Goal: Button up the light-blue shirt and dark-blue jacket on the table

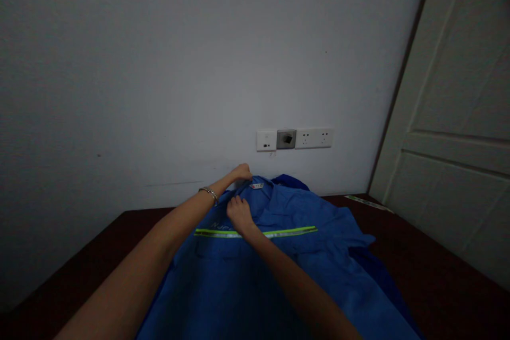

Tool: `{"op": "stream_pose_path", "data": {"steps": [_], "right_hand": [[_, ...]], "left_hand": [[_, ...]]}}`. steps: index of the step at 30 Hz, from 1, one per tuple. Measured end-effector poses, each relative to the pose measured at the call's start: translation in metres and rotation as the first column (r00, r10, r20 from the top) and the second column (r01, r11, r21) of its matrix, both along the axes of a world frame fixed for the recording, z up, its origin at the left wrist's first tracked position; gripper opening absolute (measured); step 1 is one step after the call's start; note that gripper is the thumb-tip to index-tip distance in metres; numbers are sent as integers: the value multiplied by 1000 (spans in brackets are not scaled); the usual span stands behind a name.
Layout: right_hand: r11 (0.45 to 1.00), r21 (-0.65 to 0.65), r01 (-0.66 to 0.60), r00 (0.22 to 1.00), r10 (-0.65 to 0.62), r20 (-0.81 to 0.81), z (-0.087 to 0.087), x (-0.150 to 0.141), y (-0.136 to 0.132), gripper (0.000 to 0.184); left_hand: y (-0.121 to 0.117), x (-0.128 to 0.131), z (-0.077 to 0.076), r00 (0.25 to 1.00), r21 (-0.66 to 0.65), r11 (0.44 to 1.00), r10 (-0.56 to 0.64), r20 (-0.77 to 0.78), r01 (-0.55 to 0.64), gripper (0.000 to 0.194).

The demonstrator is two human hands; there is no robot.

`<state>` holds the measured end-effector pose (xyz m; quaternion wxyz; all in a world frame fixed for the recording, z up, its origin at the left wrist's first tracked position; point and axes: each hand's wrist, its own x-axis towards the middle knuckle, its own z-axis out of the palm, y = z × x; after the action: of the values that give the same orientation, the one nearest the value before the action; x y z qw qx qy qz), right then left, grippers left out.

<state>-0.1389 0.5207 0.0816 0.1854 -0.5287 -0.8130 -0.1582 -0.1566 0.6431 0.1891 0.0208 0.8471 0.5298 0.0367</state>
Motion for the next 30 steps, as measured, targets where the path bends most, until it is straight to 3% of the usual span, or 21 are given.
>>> {"op": "stream_pose_path", "data": {"steps": [6, 10, 15, 25, 30], "right_hand": [[994, -100, 34, 975, -55, -215, -2, 10, -7, 38], [985, -153, 75, 877, -138, -459, -5, 38, -1, 34], [966, -255, -50, 774, -124, -621, -12, 46, 20, 41], [932, -362, 10, 871, -186, -455, -20, 23, 14, 40], [965, -256, 64, 940, -145, -310, 4, 48, 1, 24]], "left_hand": [[11, -1, -7, 1000, 15, 1000, 1, 15, -1, 25], [9, -1, -6, 998, 15, 998, -56, 22, 56, 21], [2, 0, -3, 994, 14, 994, -106, 24, 105, 20], [1, -11, -2, 981, 149, 971, -178, -78, 188, 20], [-5, -12, -9, 966, 216, 946, -212, -149, 241, 23]]}}
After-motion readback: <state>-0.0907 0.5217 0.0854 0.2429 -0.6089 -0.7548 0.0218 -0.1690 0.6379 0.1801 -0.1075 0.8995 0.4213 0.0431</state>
